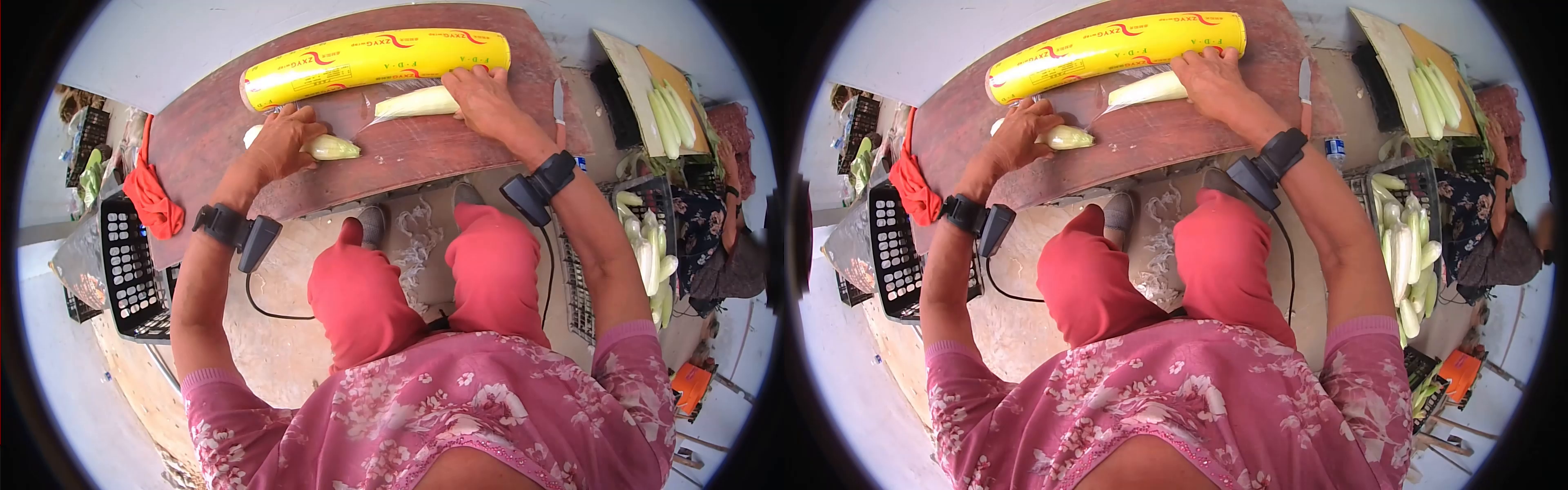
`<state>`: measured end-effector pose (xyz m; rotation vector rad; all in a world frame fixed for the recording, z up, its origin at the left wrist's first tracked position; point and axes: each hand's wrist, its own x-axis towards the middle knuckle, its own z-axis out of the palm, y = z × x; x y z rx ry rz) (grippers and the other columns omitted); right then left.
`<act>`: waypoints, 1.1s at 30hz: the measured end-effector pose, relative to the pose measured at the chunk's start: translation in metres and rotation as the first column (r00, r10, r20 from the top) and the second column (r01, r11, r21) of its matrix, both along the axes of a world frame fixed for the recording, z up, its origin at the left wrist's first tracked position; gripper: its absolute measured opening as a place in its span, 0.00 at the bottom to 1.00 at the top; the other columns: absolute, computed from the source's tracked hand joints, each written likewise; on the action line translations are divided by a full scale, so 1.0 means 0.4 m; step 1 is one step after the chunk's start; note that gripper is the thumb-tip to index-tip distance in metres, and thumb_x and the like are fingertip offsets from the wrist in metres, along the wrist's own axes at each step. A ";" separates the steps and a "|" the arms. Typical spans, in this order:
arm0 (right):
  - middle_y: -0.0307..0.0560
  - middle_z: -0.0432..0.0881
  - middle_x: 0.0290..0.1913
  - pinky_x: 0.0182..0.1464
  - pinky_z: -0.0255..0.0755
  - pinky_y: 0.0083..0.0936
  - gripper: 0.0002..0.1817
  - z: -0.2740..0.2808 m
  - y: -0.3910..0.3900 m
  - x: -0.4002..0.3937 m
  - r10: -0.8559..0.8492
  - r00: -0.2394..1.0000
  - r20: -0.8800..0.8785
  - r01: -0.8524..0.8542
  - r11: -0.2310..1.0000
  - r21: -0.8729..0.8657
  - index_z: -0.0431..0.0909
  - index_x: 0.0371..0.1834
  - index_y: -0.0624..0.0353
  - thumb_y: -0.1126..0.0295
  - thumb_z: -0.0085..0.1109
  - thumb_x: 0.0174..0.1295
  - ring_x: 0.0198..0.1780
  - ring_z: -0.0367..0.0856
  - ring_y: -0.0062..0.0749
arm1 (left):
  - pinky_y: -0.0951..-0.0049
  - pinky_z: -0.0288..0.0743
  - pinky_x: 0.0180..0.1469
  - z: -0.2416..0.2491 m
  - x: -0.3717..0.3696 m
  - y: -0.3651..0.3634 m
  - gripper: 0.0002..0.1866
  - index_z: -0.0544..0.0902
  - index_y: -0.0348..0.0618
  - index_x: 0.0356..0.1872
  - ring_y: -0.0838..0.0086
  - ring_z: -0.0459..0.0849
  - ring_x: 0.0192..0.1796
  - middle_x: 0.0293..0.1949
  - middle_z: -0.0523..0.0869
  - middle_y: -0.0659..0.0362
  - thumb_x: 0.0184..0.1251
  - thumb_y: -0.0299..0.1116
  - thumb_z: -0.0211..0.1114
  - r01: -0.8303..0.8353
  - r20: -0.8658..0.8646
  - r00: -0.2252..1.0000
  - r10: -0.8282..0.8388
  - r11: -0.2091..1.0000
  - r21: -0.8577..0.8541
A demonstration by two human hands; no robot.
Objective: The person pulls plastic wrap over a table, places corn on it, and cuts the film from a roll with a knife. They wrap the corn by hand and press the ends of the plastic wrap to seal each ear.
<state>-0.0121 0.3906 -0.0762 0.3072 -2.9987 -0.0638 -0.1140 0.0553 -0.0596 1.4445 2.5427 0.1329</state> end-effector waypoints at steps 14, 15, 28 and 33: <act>0.45 0.76 0.50 0.53 0.60 0.47 0.14 -0.003 -0.006 -0.012 -0.033 0.999 -0.010 0.034 0.997 0.063 0.79 0.49 0.54 0.76 0.57 0.59 0.54 0.75 0.43 | 0.58 0.69 0.59 -0.002 -0.028 0.004 0.31 0.84 0.54 0.52 0.56 0.74 0.55 0.48 0.77 0.58 0.40 0.29 0.81 0.010 0.158 0.987 0.000 0.998 -0.067; 0.45 0.76 0.50 0.53 0.60 0.47 0.14 -0.005 -0.005 -0.014 -0.035 0.999 -0.021 0.036 0.996 0.076 0.79 0.49 0.54 0.77 0.57 0.59 0.54 0.75 0.43 | 0.57 0.69 0.60 0.000 -0.025 0.004 0.31 0.84 0.53 0.53 0.56 0.74 0.56 0.48 0.78 0.58 0.41 0.28 0.81 -0.001 0.156 0.988 0.011 0.998 -0.065; 0.43 0.76 0.50 0.54 0.60 0.47 0.28 -0.002 -0.013 -0.007 -0.039 0.999 -0.022 0.040 0.998 0.046 0.75 0.54 0.52 0.68 0.75 0.48 0.55 0.74 0.42 | 0.58 0.61 0.68 -0.042 0.035 -0.052 0.34 0.75 0.49 0.56 0.57 0.77 0.58 0.50 0.82 0.57 0.43 0.32 0.80 -0.107 0.022 0.994 0.105 0.971 0.213; 0.41 0.75 0.49 0.53 0.59 0.44 0.27 -0.016 -0.006 -0.018 -0.029 0.997 -0.072 0.036 0.994 0.101 0.74 0.51 0.52 0.68 0.75 0.47 0.54 0.74 0.41 | 0.60 0.62 0.64 -0.037 0.042 -0.035 0.30 0.78 0.49 0.52 0.59 0.77 0.57 0.48 0.83 0.57 0.43 0.32 0.80 -0.139 -0.006 0.990 0.144 0.968 0.207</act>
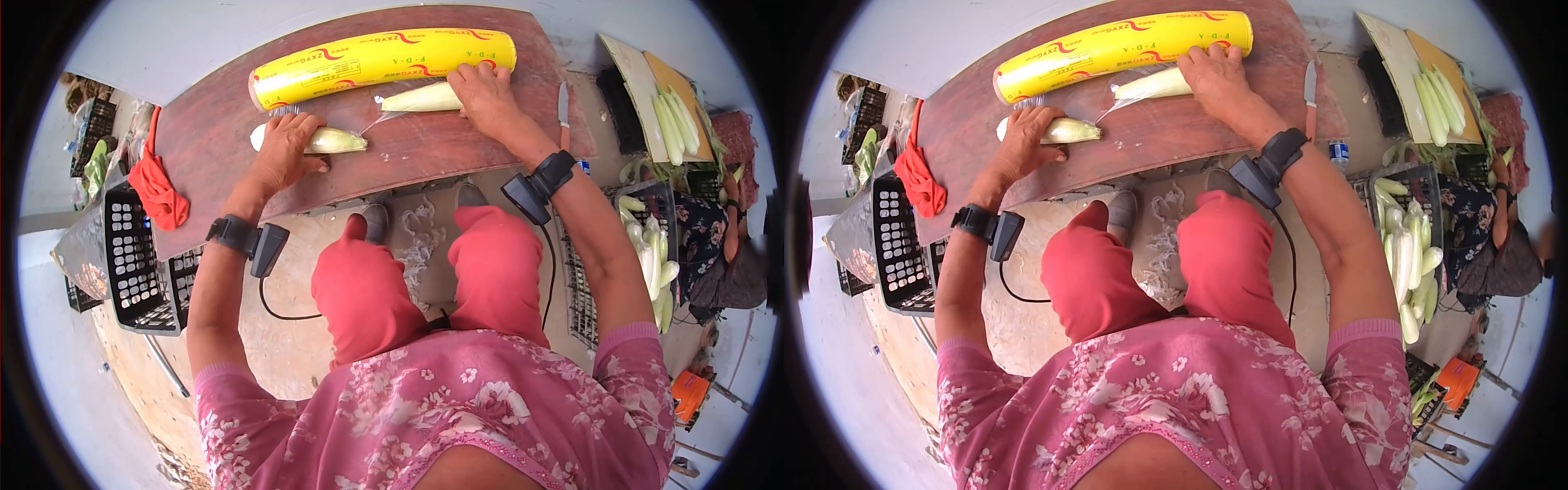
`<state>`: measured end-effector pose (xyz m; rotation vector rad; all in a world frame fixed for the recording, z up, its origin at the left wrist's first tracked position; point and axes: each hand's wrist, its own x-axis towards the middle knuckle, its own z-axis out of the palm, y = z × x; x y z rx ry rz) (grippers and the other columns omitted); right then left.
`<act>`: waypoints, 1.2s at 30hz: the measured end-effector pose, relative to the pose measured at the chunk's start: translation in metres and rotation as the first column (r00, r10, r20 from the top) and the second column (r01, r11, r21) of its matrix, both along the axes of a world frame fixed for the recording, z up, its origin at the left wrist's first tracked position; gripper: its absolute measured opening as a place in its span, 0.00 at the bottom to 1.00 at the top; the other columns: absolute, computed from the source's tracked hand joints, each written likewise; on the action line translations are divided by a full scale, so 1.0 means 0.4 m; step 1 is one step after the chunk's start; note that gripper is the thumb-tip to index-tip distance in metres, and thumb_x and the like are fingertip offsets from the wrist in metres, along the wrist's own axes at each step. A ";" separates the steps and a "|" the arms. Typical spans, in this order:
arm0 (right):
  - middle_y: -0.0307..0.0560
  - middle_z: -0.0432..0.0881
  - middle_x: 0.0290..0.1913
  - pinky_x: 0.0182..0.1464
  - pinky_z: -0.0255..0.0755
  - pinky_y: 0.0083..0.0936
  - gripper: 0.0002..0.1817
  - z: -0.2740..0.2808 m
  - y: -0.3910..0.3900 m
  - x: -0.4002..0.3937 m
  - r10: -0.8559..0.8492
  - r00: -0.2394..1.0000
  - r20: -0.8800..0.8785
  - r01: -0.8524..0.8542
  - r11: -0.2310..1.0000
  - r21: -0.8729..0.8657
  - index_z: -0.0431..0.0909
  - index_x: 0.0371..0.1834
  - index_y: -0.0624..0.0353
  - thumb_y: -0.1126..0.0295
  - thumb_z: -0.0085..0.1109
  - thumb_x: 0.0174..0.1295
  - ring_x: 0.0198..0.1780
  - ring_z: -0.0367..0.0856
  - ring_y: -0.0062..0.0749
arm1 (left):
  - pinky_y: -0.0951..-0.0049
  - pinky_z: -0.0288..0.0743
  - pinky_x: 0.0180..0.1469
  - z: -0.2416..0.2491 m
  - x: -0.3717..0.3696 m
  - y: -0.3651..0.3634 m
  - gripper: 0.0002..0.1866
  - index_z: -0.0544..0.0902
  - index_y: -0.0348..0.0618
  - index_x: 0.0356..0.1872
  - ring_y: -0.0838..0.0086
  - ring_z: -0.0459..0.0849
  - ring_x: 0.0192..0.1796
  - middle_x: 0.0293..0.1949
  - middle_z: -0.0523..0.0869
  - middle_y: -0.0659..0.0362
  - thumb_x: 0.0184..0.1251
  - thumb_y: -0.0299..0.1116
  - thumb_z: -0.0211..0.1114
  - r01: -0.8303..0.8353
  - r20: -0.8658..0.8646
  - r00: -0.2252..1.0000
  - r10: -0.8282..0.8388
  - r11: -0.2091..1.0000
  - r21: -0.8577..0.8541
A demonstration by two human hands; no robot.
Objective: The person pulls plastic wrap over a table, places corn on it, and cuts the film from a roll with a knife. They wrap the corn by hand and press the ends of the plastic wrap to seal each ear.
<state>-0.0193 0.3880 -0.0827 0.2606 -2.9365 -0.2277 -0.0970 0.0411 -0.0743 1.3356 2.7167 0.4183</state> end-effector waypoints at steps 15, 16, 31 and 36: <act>0.40 0.76 0.48 0.54 0.58 0.45 0.18 -0.006 0.002 0.002 0.019 1.000 -0.020 -0.019 1.000 -0.024 0.76 0.51 0.50 0.76 0.61 0.55 0.52 0.74 0.41 | 0.59 0.63 0.60 -0.003 -0.016 -0.010 0.28 0.80 0.51 0.52 0.61 0.78 0.58 0.47 0.82 0.60 0.45 0.30 0.79 0.031 0.058 0.998 -0.027 0.998 -0.057; 0.40 0.76 0.48 0.54 0.58 0.45 0.18 -0.007 0.002 0.001 0.016 1.000 -0.014 -0.017 1.000 -0.024 0.76 0.51 0.50 0.76 0.61 0.55 0.52 0.74 0.41 | 0.59 0.63 0.60 0.000 -0.016 -0.010 0.28 0.80 0.51 0.52 0.61 0.78 0.58 0.47 0.82 0.60 0.44 0.30 0.79 0.030 0.062 0.998 -0.026 0.997 -0.065; 0.39 0.76 0.48 0.54 0.58 0.48 0.15 -0.006 0.014 0.007 0.045 0.999 -0.022 -0.046 0.999 -0.027 0.77 0.48 0.50 0.77 0.57 0.57 0.53 0.74 0.41 | 0.58 0.60 0.67 0.013 -0.031 -0.040 0.30 0.80 0.51 0.52 0.61 0.79 0.59 0.49 0.84 0.59 0.42 0.29 0.80 0.099 0.121 0.989 -0.084 0.987 -0.126; 0.38 0.75 0.49 0.52 0.58 0.45 0.17 -0.004 0.017 0.004 0.036 0.999 0.011 -0.036 0.999 -0.012 0.76 0.49 0.50 0.76 0.60 0.56 0.52 0.74 0.40 | 0.58 0.59 0.70 0.024 -0.031 -0.038 0.32 0.81 0.52 0.53 0.61 0.77 0.61 0.51 0.83 0.59 0.40 0.27 0.80 0.053 0.162 0.986 -0.029 0.988 -0.147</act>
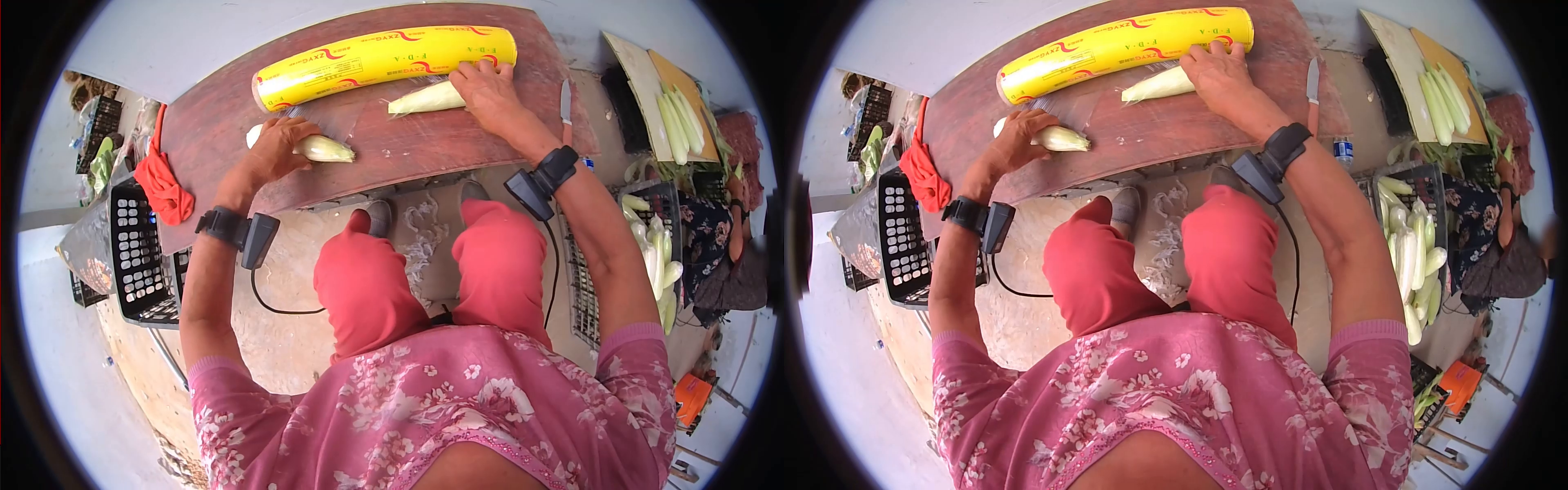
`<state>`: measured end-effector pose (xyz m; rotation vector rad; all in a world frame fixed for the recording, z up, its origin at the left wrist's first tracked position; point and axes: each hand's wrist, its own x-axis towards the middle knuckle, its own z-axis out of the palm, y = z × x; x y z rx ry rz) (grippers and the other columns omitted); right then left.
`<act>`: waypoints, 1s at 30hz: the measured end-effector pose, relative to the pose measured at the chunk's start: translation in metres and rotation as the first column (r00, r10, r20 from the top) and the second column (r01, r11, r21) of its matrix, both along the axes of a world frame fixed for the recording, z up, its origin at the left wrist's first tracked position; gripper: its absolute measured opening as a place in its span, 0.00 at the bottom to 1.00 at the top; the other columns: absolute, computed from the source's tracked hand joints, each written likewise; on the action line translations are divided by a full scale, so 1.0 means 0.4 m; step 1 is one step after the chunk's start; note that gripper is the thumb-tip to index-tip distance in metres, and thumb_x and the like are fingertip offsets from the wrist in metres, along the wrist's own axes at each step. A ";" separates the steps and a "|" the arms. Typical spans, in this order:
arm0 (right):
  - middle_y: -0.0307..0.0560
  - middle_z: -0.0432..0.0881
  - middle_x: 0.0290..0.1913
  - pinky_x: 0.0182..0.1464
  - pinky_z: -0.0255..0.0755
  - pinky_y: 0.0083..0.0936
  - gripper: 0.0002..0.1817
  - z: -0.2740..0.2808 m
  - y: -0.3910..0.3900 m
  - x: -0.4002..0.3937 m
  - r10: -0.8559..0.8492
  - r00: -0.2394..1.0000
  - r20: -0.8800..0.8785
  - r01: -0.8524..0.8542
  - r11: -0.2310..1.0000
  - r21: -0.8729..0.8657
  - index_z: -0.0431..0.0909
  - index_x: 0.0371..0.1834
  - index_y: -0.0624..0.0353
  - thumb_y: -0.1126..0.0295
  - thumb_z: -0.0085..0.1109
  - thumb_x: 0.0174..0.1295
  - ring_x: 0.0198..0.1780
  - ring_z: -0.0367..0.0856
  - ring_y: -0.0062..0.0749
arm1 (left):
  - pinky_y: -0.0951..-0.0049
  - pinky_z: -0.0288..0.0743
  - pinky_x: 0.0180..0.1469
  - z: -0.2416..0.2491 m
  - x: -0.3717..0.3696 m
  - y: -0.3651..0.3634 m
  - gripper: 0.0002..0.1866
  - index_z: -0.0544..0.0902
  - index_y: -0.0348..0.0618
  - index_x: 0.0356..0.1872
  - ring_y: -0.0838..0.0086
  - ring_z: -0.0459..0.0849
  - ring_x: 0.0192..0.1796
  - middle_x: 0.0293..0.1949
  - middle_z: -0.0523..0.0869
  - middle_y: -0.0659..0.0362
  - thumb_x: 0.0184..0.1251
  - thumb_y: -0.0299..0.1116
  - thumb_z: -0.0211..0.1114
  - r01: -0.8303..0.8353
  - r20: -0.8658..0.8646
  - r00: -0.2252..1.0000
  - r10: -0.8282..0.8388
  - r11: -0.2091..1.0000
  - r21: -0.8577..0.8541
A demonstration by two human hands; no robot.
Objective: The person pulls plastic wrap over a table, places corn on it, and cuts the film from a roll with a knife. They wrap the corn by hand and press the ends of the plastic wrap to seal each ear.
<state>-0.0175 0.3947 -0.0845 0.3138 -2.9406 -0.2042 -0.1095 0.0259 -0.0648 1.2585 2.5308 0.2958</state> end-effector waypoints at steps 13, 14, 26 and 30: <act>0.47 0.73 0.60 0.62 0.56 0.48 0.33 0.002 -0.013 0.048 -0.037 0.999 -0.030 0.035 0.997 -0.070 0.69 0.66 0.60 0.72 0.68 0.54 0.64 0.69 0.41 | 0.57 0.61 0.69 -0.022 0.023 -0.002 0.32 0.84 0.55 0.52 0.60 0.73 0.60 0.52 0.78 0.58 0.37 0.27 0.81 -0.046 -0.119 0.991 0.054 0.996 0.072; 0.47 0.73 0.61 0.63 0.56 0.47 0.35 0.004 -0.009 0.052 -0.033 0.998 -0.053 0.028 0.995 -0.093 0.68 0.66 0.60 0.72 0.69 0.53 0.65 0.68 0.41 | 0.57 0.61 0.68 -0.025 0.023 -0.007 0.33 0.83 0.55 0.53 0.60 0.74 0.59 0.51 0.78 0.58 0.38 0.28 0.81 -0.035 -0.137 0.990 0.043 0.998 0.061; 0.44 0.76 0.55 0.59 0.60 0.43 0.17 0.109 -0.134 0.002 0.201 0.978 -0.052 -0.206 0.919 -0.335 0.78 0.54 0.54 0.74 0.59 0.61 0.61 0.72 0.41 | 0.57 0.63 0.64 -0.042 0.078 0.009 0.31 0.82 0.52 0.53 0.61 0.75 0.57 0.49 0.79 0.60 0.40 0.28 0.79 -0.028 -0.228 0.971 0.073 0.980 0.197; 0.47 0.76 0.57 0.60 0.64 0.43 0.19 0.139 -0.220 -0.065 0.254 0.960 0.120 -0.194 0.909 -0.370 0.76 0.58 0.56 0.75 0.57 0.62 0.62 0.72 0.44 | 0.57 0.63 0.63 -0.045 0.112 0.020 0.30 0.82 0.51 0.52 0.61 0.75 0.56 0.47 0.79 0.60 0.40 0.27 0.77 -0.035 -0.273 0.956 0.106 0.967 0.253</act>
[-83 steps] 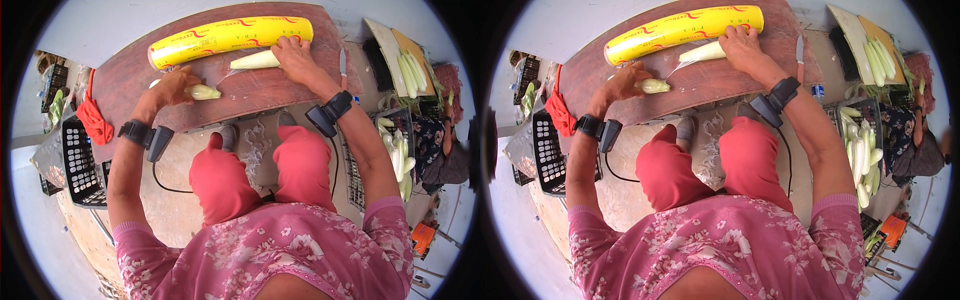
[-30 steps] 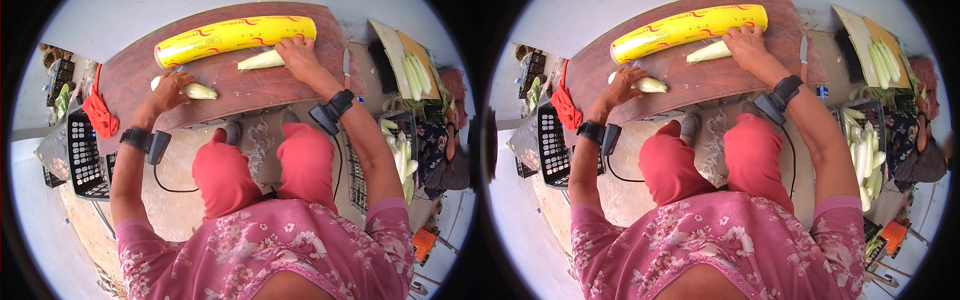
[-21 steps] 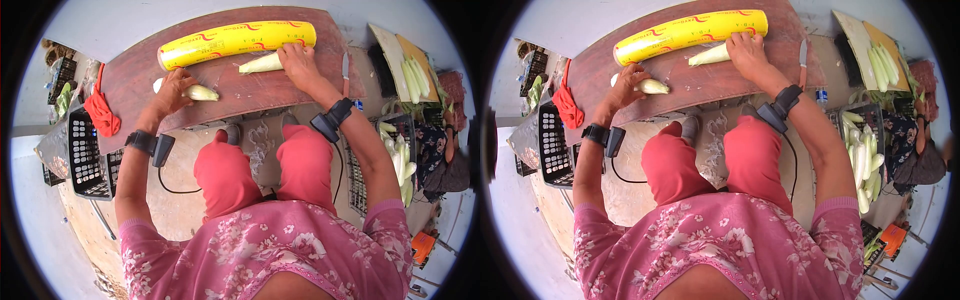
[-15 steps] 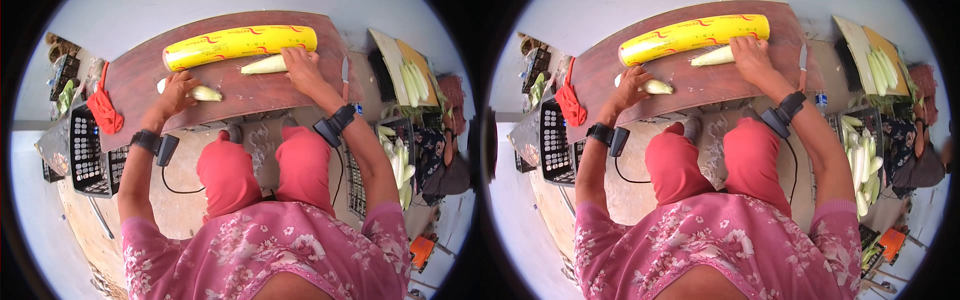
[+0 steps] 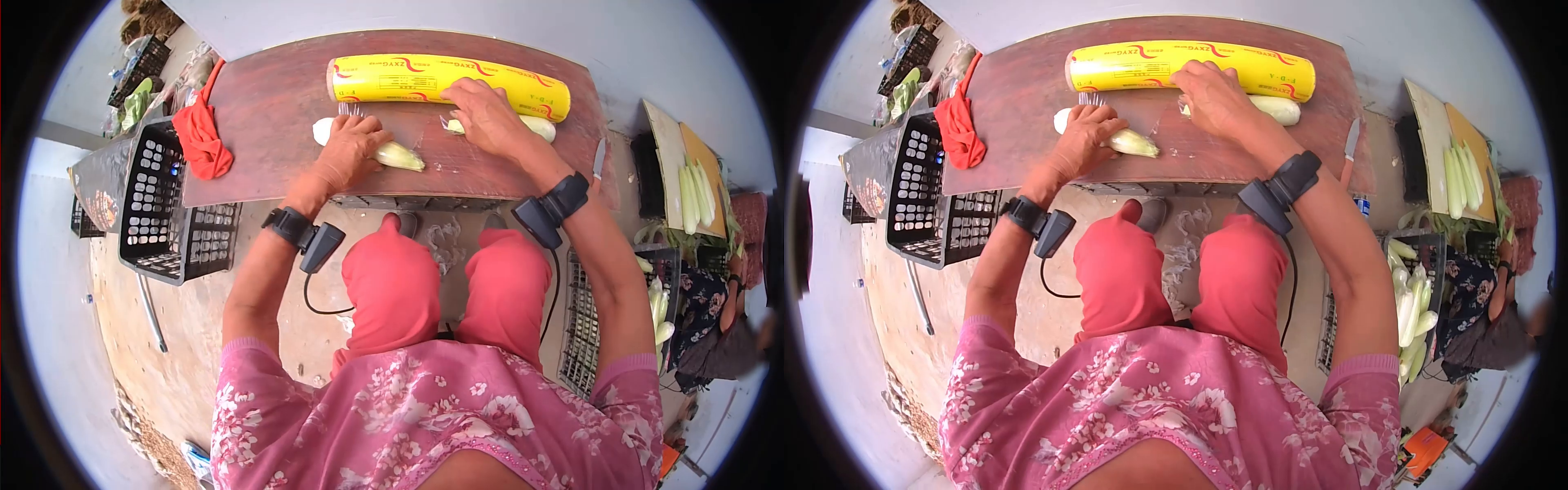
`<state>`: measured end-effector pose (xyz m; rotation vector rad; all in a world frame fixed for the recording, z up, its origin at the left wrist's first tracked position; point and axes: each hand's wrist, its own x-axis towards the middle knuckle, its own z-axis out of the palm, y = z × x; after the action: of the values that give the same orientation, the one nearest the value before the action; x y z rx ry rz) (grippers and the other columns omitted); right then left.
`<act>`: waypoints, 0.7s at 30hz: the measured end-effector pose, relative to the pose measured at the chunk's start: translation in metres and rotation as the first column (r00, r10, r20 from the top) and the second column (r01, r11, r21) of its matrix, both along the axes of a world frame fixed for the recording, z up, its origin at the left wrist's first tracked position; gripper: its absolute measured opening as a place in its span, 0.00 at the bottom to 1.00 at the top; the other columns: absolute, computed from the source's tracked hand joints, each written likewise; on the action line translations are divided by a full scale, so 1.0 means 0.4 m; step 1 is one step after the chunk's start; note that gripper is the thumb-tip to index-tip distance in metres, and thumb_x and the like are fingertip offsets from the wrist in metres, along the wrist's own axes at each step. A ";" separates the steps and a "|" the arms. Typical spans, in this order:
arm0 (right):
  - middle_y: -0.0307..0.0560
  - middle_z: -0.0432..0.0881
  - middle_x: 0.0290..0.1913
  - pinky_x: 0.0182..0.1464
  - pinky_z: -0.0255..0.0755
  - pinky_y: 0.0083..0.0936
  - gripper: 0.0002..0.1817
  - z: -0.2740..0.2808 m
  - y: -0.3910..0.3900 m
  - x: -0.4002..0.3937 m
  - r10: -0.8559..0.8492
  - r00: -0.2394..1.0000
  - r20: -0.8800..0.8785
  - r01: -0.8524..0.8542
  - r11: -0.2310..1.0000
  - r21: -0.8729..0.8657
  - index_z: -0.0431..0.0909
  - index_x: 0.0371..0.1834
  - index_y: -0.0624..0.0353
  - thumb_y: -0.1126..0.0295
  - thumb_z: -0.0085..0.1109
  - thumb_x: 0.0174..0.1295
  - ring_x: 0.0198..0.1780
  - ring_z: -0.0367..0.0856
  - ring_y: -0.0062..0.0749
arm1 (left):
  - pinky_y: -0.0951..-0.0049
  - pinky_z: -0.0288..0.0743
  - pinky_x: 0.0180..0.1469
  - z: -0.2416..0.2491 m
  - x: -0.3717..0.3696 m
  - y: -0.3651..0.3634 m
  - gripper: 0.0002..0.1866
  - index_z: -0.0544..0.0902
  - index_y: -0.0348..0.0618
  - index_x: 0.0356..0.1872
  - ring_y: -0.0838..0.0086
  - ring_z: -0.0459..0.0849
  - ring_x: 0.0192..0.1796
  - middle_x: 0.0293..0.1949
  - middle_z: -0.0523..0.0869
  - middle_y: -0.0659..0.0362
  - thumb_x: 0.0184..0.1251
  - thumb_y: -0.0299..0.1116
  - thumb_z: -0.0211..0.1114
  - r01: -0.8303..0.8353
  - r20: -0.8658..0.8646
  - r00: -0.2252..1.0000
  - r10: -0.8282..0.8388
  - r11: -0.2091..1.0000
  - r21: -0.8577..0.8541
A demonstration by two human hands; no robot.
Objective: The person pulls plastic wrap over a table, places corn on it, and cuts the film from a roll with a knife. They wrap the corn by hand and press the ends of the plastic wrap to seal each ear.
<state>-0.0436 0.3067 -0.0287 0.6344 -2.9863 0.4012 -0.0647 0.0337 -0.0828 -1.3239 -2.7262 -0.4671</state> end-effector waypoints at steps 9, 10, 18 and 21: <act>0.53 0.76 0.55 0.58 0.71 0.40 0.19 -0.047 -0.124 -0.075 0.155 0.981 0.118 -0.151 0.988 -0.044 0.75 0.55 0.59 0.68 0.63 0.61 0.59 0.74 0.50 | 0.59 0.63 0.63 -0.021 0.038 0.009 0.28 0.81 0.49 0.52 0.61 0.76 0.54 0.47 0.79 0.60 0.42 0.26 0.72 -0.042 -0.072 0.996 0.051 0.992 0.118; 0.55 0.76 0.55 0.58 0.71 0.40 0.21 -0.054 -0.132 -0.077 0.235 0.962 0.143 -0.219 0.969 -0.118 0.75 0.54 0.59 0.66 0.65 0.59 0.59 0.74 0.52 | 0.59 0.63 0.63 -0.018 0.042 0.011 0.28 0.80 0.48 0.52 0.61 0.76 0.54 0.47 0.79 0.60 0.42 0.26 0.72 -0.040 -0.076 0.996 0.050 0.991 0.129; 0.60 0.78 0.47 0.54 0.72 0.44 0.29 -0.063 -0.213 -0.035 0.131 0.929 0.345 -0.125 0.991 -0.038 0.70 0.46 0.63 0.61 0.76 0.48 0.55 0.76 0.57 | 0.56 0.63 0.63 -0.027 0.034 0.001 0.27 0.74 0.42 0.50 0.56 0.75 0.54 0.46 0.78 0.54 0.44 0.27 0.72 -0.038 0.018 0.999 0.035 0.973 0.228; 0.60 0.78 0.46 0.53 0.72 0.45 0.28 -0.067 -0.210 -0.031 0.191 0.927 0.322 -0.194 0.981 -0.023 0.70 0.45 0.63 0.62 0.76 0.48 0.54 0.77 0.58 | 0.56 0.64 0.65 -0.013 0.045 -0.027 0.30 0.74 0.42 0.55 0.55 0.75 0.58 0.52 0.79 0.53 0.47 0.27 0.73 -0.014 0.031 0.999 0.006 0.973 0.229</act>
<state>-0.0562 0.2226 -0.0556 0.9552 -3.2436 0.5534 -0.0468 0.0231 -0.0880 -1.2525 -2.6036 -0.7807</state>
